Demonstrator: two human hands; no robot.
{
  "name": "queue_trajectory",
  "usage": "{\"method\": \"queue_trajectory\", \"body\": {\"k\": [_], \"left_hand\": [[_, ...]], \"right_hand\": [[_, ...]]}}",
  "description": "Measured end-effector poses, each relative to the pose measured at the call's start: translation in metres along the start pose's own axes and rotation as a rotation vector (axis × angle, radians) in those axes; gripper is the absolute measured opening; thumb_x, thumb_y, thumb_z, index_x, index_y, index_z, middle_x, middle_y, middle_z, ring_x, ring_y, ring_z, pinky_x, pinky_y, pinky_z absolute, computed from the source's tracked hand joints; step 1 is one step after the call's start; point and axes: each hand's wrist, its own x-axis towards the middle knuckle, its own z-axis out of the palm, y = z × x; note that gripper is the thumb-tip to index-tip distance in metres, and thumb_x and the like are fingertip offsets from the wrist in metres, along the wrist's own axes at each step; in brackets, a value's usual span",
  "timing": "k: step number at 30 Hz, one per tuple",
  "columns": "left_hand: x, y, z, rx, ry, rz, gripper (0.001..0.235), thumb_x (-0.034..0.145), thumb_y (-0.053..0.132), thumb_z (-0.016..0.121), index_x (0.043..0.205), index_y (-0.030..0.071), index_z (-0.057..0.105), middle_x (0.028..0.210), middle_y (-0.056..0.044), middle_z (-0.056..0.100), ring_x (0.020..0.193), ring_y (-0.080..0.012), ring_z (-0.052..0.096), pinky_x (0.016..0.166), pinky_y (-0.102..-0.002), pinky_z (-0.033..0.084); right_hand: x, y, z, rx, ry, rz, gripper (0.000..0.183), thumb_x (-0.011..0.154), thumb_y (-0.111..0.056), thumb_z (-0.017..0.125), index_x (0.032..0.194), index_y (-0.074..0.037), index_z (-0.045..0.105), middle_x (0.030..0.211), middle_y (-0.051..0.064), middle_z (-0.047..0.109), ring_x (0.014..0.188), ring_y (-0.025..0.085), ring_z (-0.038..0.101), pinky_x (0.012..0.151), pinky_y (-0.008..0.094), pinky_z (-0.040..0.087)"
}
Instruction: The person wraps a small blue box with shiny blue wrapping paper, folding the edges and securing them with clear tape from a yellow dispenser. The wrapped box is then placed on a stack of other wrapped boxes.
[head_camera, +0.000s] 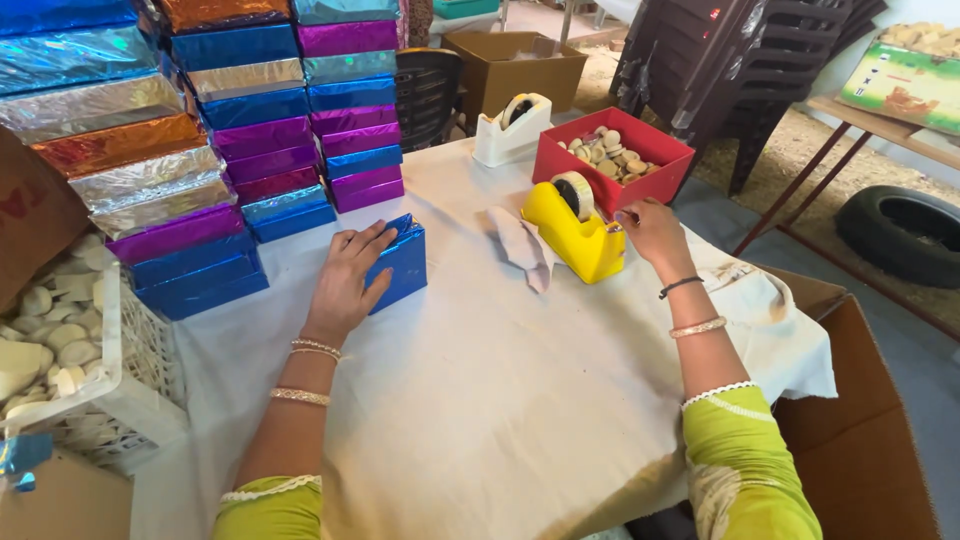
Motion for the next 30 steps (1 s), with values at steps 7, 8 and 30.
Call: {"method": "queue_trajectory", "body": {"k": [7,8,30], "left_hand": [[-0.001,-0.002,0.003,0.009,-0.002,-0.006,0.053,0.085,0.015,0.068,0.137,0.007,0.063,0.145,-0.013,0.059,0.119,-0.0375,0.052,0.106,-0.045,0.046],[0.0,-0.002,0.003,0.008,-0.002,-0.013,0.052,0.085,0.015,0.068,0.137,0.007,0.063,0.145,-0.012,0.059,0.118,-0.0371,0.052,0.105,-0.045,0.046],[-0.001,-0.003,0.003,0.019,-0.024,-0.042,0.054,0.084,0.013,0.067,0.138,0.009,0.063,0.147,-0.011,0.058,0.12,-0.0364,0.052,0.107,-0.045,0.045]], "right_hand": [[0.011,0.003,0.014,-0.005,-0.044,0.06,0.025,0.095,-0.03,0.07,0.098,-0.006,0.077,0.103,0.018,0.067,0.096,0.038,0.065,0.079,0.049,0.052],[0.014,0.013,0.023,0.078,-0.01,0.025,0.023,0.093,-0.028,0.074,0.098,-0.005,0.077,0.098,0.017,0.069,0.094,0.036,0.066,0.08,0.046,0.053],[0.001,0.029,0.047,1.152,-0.102,0.485,0.007,0.102,-0.021,0.065,0.104,-0.015,0.063,0.1,-0.004,0.064,0.092,0.009,0.058,0.079,0.029,0.045]]}}
